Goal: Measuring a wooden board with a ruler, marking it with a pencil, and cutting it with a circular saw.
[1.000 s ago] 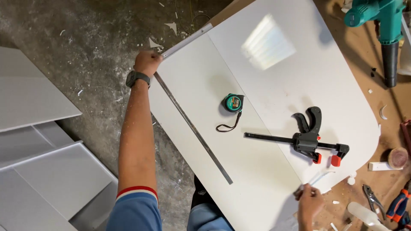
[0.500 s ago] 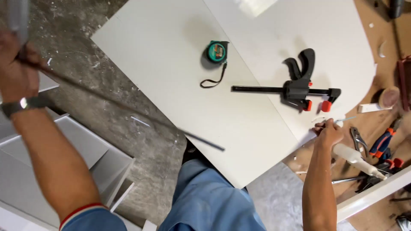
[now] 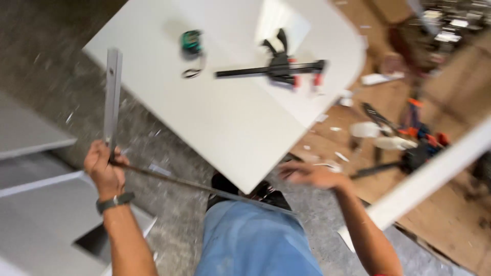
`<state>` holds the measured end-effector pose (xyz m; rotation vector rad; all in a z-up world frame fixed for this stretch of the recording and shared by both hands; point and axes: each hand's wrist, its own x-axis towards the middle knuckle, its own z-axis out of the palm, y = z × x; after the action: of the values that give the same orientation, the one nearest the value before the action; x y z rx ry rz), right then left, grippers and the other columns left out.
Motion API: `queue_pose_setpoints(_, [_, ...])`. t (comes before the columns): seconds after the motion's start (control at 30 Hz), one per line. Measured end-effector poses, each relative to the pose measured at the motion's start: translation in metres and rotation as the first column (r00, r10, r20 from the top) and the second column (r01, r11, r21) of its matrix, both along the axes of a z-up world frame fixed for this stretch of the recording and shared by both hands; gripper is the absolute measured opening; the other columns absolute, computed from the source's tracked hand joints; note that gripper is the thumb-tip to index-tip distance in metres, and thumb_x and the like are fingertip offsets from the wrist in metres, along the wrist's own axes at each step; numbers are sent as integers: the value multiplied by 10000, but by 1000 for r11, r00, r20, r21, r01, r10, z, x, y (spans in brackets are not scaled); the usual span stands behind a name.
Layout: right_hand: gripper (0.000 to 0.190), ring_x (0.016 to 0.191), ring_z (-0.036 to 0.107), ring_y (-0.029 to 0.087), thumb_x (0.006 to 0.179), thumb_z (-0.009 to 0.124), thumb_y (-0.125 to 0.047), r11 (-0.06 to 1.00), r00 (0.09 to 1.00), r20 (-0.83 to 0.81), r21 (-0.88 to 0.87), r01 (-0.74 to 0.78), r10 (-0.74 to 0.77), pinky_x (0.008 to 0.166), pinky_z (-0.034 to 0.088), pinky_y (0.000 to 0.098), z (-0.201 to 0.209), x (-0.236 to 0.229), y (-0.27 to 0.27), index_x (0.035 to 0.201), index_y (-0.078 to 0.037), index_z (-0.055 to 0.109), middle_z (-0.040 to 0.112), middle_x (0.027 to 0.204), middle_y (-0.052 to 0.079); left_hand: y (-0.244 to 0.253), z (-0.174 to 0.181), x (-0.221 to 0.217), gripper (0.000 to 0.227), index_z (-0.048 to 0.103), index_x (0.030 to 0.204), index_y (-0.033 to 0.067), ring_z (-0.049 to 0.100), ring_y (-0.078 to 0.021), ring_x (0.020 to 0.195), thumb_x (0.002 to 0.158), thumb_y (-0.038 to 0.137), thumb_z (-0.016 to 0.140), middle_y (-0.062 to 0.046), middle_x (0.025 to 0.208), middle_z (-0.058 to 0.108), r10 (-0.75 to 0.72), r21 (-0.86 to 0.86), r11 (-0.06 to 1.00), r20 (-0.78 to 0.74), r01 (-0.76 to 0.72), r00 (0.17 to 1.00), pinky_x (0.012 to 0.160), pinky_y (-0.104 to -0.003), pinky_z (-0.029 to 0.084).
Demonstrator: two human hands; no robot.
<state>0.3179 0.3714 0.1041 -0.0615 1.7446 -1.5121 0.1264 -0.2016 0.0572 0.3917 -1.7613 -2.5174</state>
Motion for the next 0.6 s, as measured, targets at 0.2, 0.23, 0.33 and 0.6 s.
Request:
queue_pose_setpoints(0.2, [493, 990, 700, 358, 1008, 589, -383, 941, 970, -242, 334, 48, 36, 872, 535, 452, 19, 120, -55, 1339, -24, 524, 693, 1120, 222, 136, 42, 39, 139, 575, 1179, 44, 543, -152, 621, 1192, 182, 584, -121, 829, 598, -183, -68, 982, -106, 176, 977, 596, -332, 537])
queue_pose_setpoints(0.23, [493, 990, 700, 358, 1008, 589, -383, 938, 967, -254, 334, 91, -3, 872, 535, 452, 9, 143, -52, 1339, -24, 524, 693, 1120, 222, 161, 56, 41, 139, 575, 1179, 44, 543, -152, 621, 1192, 182, 584, -121, 829, 598, -222, -69, 974, -118, 215, 968, 596, -332, 537])
queue_pose_setpoints(0.33, [257, 808, 729, 363, 1023, 605, -275, 872, 858, -453, 287, 397, -242, 721, 554, 459, -20, 205, -41, 1104, -39, 668, 751, 875, 180, 238, 100, 51, 172, 582, 1135, 0, 578, -154, 648, 1208, 155, 598, -138, 877, 626, -360, -144, 930, -175, 338, 916, 619, -336, 538])
queue_pose_setpoints(0.6, [102, 783, 585, 89, 1017, 651, -79, 85, 203, -694, 201, 976, -691, 702, 477, 249, -49, 327, 82, 1056, -10, 715, 675, 847, 26, 305, 55, 85, 462, 534, 1379, 99, 583, -236, 1186, 1022, 387, 590, -114, 1341, 615, -173, -181, 971, -72, 158, 982, 958, -390, 499])
